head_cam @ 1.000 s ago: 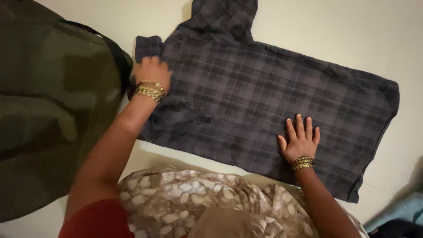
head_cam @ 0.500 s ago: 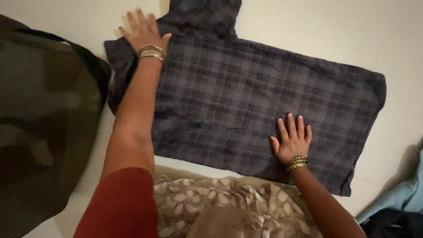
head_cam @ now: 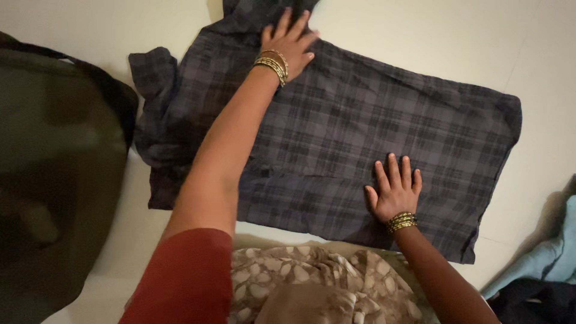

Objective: The person folds a plaid shirt on the floor by smoothing out the fabric, folding in the sleeves, and then folding the body of the shirt into a rectangular shape.

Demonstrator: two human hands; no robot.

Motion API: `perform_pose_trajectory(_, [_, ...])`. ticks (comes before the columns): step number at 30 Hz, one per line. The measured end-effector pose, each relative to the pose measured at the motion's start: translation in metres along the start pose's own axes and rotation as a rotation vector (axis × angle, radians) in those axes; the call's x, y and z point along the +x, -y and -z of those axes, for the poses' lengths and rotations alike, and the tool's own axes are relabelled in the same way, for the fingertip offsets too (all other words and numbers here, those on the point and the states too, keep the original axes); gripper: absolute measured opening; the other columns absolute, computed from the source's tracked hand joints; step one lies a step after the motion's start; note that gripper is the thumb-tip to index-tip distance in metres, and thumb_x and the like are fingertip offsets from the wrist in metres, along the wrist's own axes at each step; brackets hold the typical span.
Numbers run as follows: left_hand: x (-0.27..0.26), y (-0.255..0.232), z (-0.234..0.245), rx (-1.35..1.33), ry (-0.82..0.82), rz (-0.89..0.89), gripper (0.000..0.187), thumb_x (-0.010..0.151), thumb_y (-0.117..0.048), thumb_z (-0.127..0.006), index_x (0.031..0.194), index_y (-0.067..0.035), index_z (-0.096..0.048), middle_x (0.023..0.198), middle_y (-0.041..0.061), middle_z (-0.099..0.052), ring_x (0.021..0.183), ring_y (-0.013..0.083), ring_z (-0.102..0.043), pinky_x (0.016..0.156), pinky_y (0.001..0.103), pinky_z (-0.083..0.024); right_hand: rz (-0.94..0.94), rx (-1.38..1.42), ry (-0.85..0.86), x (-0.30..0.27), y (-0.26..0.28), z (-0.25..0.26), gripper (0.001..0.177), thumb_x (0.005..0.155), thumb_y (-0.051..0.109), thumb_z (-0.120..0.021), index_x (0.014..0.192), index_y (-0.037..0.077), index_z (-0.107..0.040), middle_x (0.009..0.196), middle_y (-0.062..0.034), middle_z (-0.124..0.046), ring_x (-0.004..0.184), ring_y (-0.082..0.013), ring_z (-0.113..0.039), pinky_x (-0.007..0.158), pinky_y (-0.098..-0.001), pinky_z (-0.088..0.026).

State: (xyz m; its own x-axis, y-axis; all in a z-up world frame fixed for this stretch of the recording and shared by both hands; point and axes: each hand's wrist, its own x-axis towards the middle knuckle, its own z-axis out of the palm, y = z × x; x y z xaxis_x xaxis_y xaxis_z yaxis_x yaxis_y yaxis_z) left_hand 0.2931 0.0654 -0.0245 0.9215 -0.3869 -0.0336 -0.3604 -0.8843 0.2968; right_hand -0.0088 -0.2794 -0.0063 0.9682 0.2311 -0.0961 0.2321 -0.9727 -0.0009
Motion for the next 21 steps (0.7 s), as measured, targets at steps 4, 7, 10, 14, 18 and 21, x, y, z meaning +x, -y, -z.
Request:
perform_pose_trajectory(4, [-0.001,0.011,-0.017,0.084,-0.227,0.103,0.065,0.088,-0.049,-0.060,0.150,-0.031,-0.051,0.165,0.005,-0.024,0.149,0.0387,-0.013,0.109,0.074,-0.018,-0.007,0.010,-0.006,0.000,0.001,0.001,0.066,0.093,0.054,-0.054,0.151,0.021,-0.054,0.167,-0.0112,-0.038,0.157,-0.0361,-0.026,0.124,-0.0610,-0.017])
perform_pose_trajectory(7, [0.000,0.001,-0.036,0.327,-0.397,0.085,0.055,0.096,-0.039,-0.063,0.149,-0.025,-0.055,0.165,0.011,-0.027,0.151,0.0374,-0.017,0.113,0.069,-0.023,-0.001,0.038,-0.007,-0.003,-0.001,0.000,0.065,0.095,0.053,-0.053,0.152,0.021,-0.053,0.168,-0.0113,-0.037,0.158,-0.0365,-0.026,0.126,-0.0608,-0.017])
perform_pose_trajectory(10, [-0.017,-0.036,-0.042,0.137,-0.076,-0.041,0.036,0.109,-0.029,-0.054,0.143,-0.017,-0.056,0.164,0.010,-0.034,0.156,0.0278,-0.024,0.124,0.054,-0.029,0.004,-0.030,0.010,0.001,0.000,0.000,0.065,0.095,0.055,-0.053,0.151,0.022,-0.054,0.168,-0.0103,-0.038,0.158,-0.0354,-0.026,0.125,-0.0600,-0.016])
perform_pose_trajectory(14, [-0.061,-0.064,-0.032,-0.036,0.000,-0.074,0.065,0.098,-0.055,-0.055,0.151,-0.018,-0.048,0.166,0.009,-0.029,0.155,0.0297,-0.024,0.123,0.057,-0.026,-0.003,0.004,0.003,0.001,0.000,0.001,0.064,0.094,0.054,-0.053,0.149,0.022,-0.055,0.168,-0.0105,-0.037,0.158,-0.0356,-0.026,0.125,-0.0601,-0.015])
perform_pose_trajectory(18, [-0.070,0.004,-0.005,0.197,0.077,0.053,0.086,0.093,-0.073,-0.048,0.160,-0.022,-0.030,0.168,0.010,-0.022,0.154,0.0368,-0.020,0.119,0.062,-0.019,0.000,0.059,-0.033,-0.002,0.000,0.001,0.064,0.096,0.053,-0.054,0.151,0.020,-0.055,0.168,-0.0103,-0.038,0.158,-0.0355,-0.026,0.126,-0.0607,-0.015])
perform_pose_trajectory(21, [-0.079,0.078,0.019,0.256,0.057,0.327,0.081,0.099,-0.069,-0.047,0.164,-0.023,-0.030,0.167,0.010,-0.026,0.152,0.0388,-0.022,0.121,0.064,-0.018,-0.013,0.011,-0.005,0.001,0.000,0.002,0.066,0.092,0.053,-0.055,0.150,0.021,-0.056,0.167,-0.0101,-0.038,0.157,-0.0348,-0.027,0.124,-0.0601,-0.016])
